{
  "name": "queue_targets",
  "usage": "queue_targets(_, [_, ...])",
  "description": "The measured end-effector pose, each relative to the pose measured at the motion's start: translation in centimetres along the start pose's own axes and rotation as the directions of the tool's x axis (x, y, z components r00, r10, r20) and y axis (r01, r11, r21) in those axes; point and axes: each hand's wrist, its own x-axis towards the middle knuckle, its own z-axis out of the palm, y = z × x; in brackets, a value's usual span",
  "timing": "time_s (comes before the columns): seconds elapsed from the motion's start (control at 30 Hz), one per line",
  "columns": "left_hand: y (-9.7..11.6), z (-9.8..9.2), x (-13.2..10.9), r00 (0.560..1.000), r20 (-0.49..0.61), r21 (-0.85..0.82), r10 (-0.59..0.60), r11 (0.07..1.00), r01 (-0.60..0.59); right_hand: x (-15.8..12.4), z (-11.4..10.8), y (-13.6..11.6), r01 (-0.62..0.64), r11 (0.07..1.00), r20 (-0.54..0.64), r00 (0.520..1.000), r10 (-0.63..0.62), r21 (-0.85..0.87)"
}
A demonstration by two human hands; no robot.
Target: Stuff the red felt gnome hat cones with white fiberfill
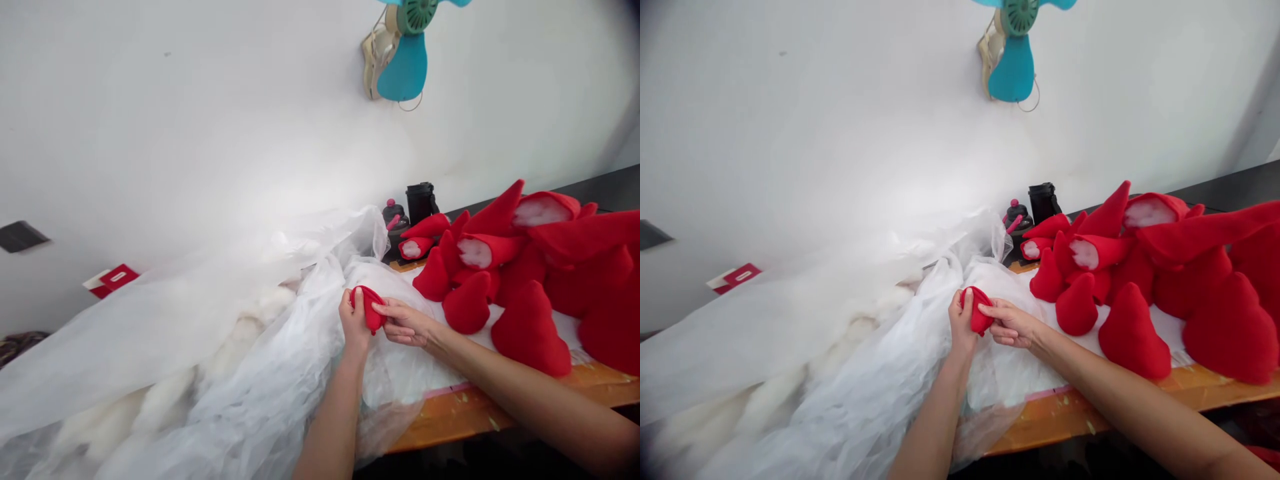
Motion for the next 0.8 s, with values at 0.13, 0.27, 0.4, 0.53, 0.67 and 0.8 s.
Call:
queue_targets(0.13, [0.0, 0.0, 0.0, 0.998, 0.035, -0.087, -0.056, 0.995, 0.059, -0.1, -0.4, 0.4, -0.064, 0.996, 0.045, 0.997, 0.062, 0.054])
queue_targets(0.27, [0.2, 0.0, 0.0, 0.999, 0.033, -0.070, -0.041, 0.997, 0.043, -0.2, -0.2, 0.5, -0.051, 0.993, 0.057, 0.997, 0.045, 0.109])
queue_targets(0.4, [0.6, -0.2, 0.0, 1.000, -0.010, 0.031, 0.014, 0.999, -0.014, 0.1, 0.8, 0.3, 0.044, 0.999, -0.022, 0.999, -0.044, 0.010])
queue_targets(0.53, [1.7, -0.6, -0.1, 0.994, -0.060, 0.096, 0.095, 0.991, -0.089, 0.6, 1.5, -0.2, 0.222, 0.942, -0.129, 0.957, -0.260, -0.253])
queue_targets(0.67, [2.4, -1.0, -0.2, 0.961, 0.066, 0.112, 0.268, 0.955, -0.274, 0.6, 1.1, -0.8, 0.462, 0.615, -0.116, 0.733, -0.670, -0.639])
queue_targets(0.8, [2.3, -1.3, -0.3, 0.867, 0.165, 0.270, 0.470, 0.824, -0.498, 0.5, 0.3, -0.7, 0.406, 0.121, 0.100, 0.483, -0.870, -0.906])
